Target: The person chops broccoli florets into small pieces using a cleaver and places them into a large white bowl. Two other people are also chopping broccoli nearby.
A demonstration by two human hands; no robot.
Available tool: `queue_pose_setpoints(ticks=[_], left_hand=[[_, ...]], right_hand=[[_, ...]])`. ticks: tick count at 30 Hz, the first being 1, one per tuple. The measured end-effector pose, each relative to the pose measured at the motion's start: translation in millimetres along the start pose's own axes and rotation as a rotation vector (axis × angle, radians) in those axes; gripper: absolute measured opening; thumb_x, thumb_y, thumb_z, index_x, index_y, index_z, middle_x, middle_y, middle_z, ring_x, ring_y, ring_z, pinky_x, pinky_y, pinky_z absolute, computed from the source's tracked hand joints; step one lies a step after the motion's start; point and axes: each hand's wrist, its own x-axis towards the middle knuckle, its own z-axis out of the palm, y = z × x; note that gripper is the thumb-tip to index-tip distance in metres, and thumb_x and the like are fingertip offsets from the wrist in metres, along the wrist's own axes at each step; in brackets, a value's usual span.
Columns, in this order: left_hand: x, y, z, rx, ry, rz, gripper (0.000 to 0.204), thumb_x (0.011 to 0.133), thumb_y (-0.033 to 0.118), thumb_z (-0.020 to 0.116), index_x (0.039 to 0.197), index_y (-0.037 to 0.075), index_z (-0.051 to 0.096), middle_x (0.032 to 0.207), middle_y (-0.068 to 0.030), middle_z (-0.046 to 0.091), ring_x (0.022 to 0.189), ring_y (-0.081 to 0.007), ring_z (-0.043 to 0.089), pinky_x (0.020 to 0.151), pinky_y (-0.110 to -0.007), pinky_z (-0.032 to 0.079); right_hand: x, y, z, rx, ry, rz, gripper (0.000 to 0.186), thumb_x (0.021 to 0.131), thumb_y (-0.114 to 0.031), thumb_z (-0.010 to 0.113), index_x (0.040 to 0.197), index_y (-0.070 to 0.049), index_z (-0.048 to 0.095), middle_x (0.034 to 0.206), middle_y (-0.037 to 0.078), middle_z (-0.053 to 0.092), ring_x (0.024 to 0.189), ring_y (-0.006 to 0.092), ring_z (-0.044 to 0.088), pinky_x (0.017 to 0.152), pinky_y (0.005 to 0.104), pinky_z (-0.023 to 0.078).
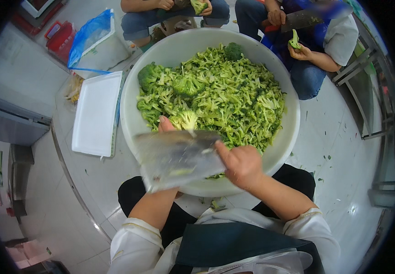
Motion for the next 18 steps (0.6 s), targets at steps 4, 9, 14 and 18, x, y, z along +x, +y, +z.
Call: queue_pose_setpoints(ticks=[4, 9, 14, 18], left_hand=[[-2.5, 35.4, 10.3, -0.21, -0.003, -0.114, 0.046, 0.106, 0.039, 0.032, 0.121, 0.0, 0.051, 0.116, -0.0083, 0.058, 0.1, -0.0145, 0.055, 0.088, -0.028, 0.045], [11.4, 22.4, 16.6, 0.046, 0.147, -0.114, 0.035, 0.104, 0.037, 0.04, 0.102, 0.007, 0.057, 0.09, -0.0074, 0.06, 0.078, -0.0187, 0.055, 0.076, -0.032, 0.047], [19.8, -10.5, 0.9, -0.729, -0.257, -0.302, 0.039, 0.103, 0.043, 0.043, 0.097, 0.007, 0.057, 0.092, -0.0063, 0.06, 0.08, -0.0204, 0.058, 0.076, -0.032, 0.049], [10.6, 2.7, 0.3, -0.573, -0.118, -0.24, 0.041, 0.104, 0.044, 0.04, 0.106, 0.006, 0.055, 0.102, -0.0043, 0.06, 0.085, -0.015, 0.059, 0.079, -0.032, 0.05]], right_hand=[[-28.0, 44.9, 15.6, -0.061, -0.059, 0.234, 0.062, 0.056, 0.0, 0.065, 0.118, -0.005, 0.066, 0.061, 0.006, 0.052, 0.053, 0.0253, 0.052, 0.05, 0.0379, 0.043], [-9.9, -2.1, -8.4, 0.04, 0.005, -0.009, 0.06, 0.058, 0.001, 0.066, 0.118, -0.006, 0.066, 0.059, 0.006, 0.052, 0.051, 0.0253, 0.051, 0.05, 0.0372, 0.044], [-1.3, -9.4, -9.5, 0.051, -0.001, -0.017, 0.059, 0.059, 0.001, 0.066, 0.118, -0.005, 0.065, 0.061, 0.007, 0.053, 0.051, 0.0251, 0.052, 0.05, 0.0371, 0.044], [-35.5, 35.9, 17.3, -0.055, -0.054, 0.177, 0.054, 0.061, 0.001, 0.065, 0.115, -0.005, 0.066, 0.063, 0.009, 0.056, 0.053, 0.0268, 0.055, 0.05, 0.039, 0.045]])
